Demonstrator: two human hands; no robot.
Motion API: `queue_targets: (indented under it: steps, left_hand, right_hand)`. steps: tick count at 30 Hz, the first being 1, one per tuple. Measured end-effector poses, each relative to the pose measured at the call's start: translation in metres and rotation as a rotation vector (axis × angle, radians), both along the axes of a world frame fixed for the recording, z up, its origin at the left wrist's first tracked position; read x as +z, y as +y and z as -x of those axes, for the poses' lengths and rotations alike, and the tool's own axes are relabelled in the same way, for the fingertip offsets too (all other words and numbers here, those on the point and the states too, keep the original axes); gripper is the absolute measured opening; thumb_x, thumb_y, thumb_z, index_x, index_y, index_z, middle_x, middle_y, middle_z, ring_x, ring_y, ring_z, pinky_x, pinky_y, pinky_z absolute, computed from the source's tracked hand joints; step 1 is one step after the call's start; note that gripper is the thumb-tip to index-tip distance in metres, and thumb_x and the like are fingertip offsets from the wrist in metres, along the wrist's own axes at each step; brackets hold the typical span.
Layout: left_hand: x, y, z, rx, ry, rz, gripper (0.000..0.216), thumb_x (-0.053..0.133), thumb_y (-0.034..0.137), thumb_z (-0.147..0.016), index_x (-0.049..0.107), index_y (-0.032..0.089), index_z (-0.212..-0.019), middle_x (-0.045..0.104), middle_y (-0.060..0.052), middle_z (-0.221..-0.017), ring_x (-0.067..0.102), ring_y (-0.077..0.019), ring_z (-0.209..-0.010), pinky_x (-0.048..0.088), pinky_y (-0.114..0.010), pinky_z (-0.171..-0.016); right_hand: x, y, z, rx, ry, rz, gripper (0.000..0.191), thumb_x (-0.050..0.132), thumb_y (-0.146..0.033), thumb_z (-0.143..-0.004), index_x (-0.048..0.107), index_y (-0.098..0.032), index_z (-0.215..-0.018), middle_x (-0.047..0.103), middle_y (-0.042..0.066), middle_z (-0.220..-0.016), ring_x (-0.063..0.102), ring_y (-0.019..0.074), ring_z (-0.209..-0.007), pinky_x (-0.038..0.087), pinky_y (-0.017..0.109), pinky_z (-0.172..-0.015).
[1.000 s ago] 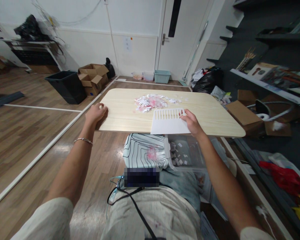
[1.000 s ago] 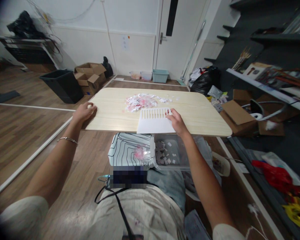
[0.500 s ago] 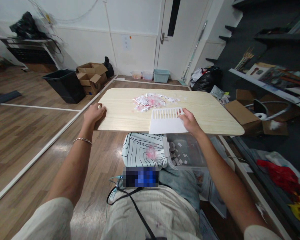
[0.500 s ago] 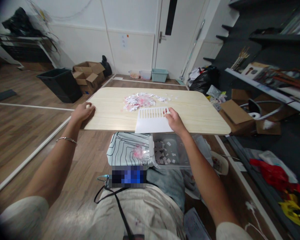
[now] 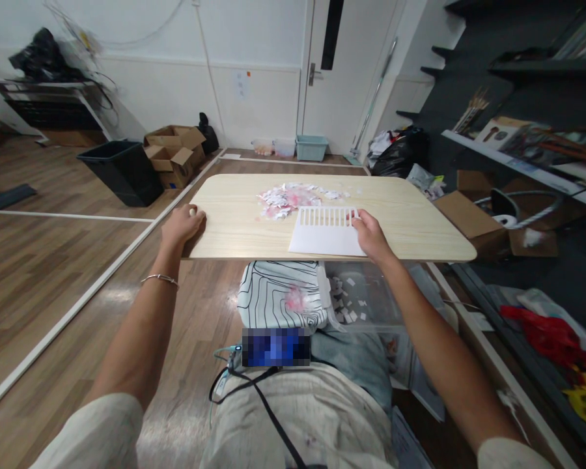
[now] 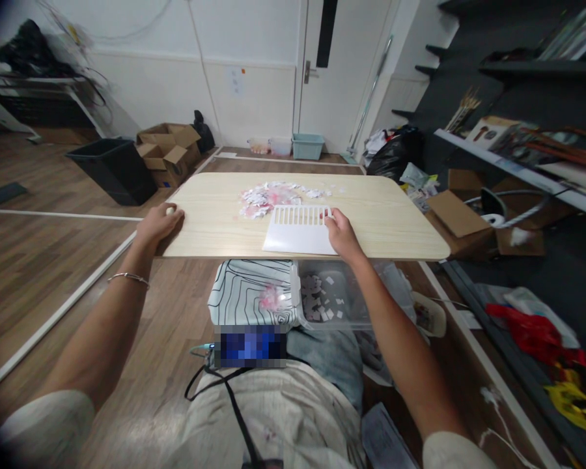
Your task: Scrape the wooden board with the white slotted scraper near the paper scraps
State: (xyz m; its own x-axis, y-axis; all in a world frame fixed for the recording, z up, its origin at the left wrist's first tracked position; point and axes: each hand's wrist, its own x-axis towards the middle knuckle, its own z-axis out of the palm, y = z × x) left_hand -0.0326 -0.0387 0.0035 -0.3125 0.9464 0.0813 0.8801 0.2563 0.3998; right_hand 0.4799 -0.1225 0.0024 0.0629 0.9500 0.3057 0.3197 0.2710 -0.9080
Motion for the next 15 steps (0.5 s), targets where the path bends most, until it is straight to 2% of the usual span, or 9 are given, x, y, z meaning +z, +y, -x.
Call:
queue_targets:
  steps: [4,8,12,15]
  left_hand:
    - [0.003,0.001,-0.007,0.009,0.0,0.01,0.067,0.051,0.057,-0.109,0.074,0.024,-0.162,0.072,-0.025,-0.169,0.072,-0.0468,-0.153,0.058,-0.058,-0.127]
    - [0.006,0.0,-0.012,0.014,-0.002,0.018,0.065,0.053,0.056,-0.109,0.074,0.023,-0.16,0.072,-0.026,-0.169,0.074,-0.0472,-0.15,0.059,-0.059,-0.125]
    - [0.007,-0.002,-0.013,0.02,-0.012,0.01,0.062,0.055,0.056,-0.108,0.075,0.025,-0.158,0.074,-0.025,-0.167,0.075,-0.0457,-0.149,0.06,-0.058,-0.125]
    - [0.006,-0.002,-0.012,0.015,-0.005,0.009,0.063,0.053,0.055,-0.108,0.075,0.024,-0.158,0.073,-0.025,-0.168,0.074,-0.0458,-0.15,0.059,-0.058,-0.126]
  right_hand:
    - [-0.005,0.0,-0.013,-0.03,0.006,-0.002,0.029,0.075,-0.056,-0.091,0.065,-0.031,-0.101,0.072,0.004,-0.092,0.059,0.0283,-0.086,0.052,0.039,-0.078]
    - [-0.008,-0.001,-0.019,-0.001,0.043,0.036,0.031,0.075,-0.053,-0.091,0.069,-0.031,-0.113,0.076,0.002,-0.088,0.063,0.0279,-0.079,0.053,0.039,-0.07]
    - [-0.008,-0.003,-0.018,0.04,0.05,0.062,0.039,0.075,-0.052,-0.09,0.069,-0.031,-0.122,0.079,0.002,-0.091,0.069,0.0292,-0.079,0.055,0.039,-0.069]
    - [-0.01,-0.003,-0.018,0.055,0.049,0.069,0.039,0.076,-0.052,-0.09,0.066,-0.031,-0.122,0.08,0.002,-0.092,0.07,0.0285,-0.078,0.057,0.039,-0.069]
